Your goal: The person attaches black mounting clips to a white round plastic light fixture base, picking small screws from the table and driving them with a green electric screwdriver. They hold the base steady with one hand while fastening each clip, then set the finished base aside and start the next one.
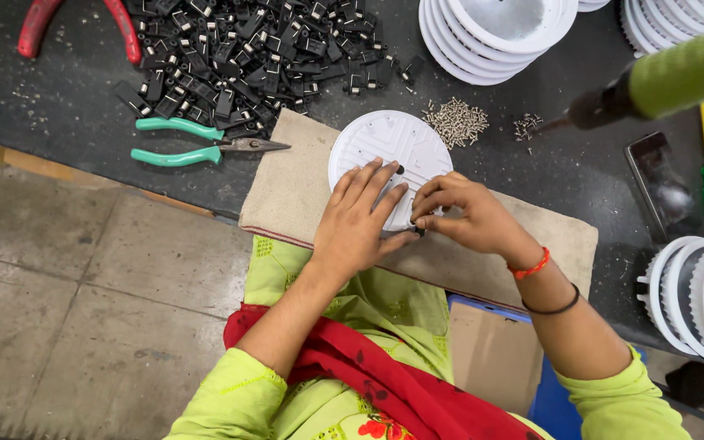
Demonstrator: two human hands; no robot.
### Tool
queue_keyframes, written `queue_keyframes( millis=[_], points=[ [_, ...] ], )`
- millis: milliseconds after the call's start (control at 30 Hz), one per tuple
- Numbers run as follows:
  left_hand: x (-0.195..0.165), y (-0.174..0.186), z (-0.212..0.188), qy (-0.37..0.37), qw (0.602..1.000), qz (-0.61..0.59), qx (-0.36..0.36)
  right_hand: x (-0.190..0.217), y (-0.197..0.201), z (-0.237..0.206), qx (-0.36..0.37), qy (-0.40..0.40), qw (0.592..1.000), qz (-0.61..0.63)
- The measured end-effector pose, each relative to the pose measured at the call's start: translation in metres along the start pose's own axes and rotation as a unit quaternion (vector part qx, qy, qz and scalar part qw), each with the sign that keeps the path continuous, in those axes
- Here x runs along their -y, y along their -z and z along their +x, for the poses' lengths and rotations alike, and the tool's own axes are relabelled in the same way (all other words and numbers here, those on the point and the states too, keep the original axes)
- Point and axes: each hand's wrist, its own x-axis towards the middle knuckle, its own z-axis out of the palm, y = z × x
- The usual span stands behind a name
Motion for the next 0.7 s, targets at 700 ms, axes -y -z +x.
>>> queue_keyframes(
  millis=[700],
  points=[
    [0.003, -0.002, -0.005, -0.009, 1.000, -0.004, -0.022, 0.106, 0.100, -0.046, -0.417, 0.138, 0.897, -0.048]
  ],
)
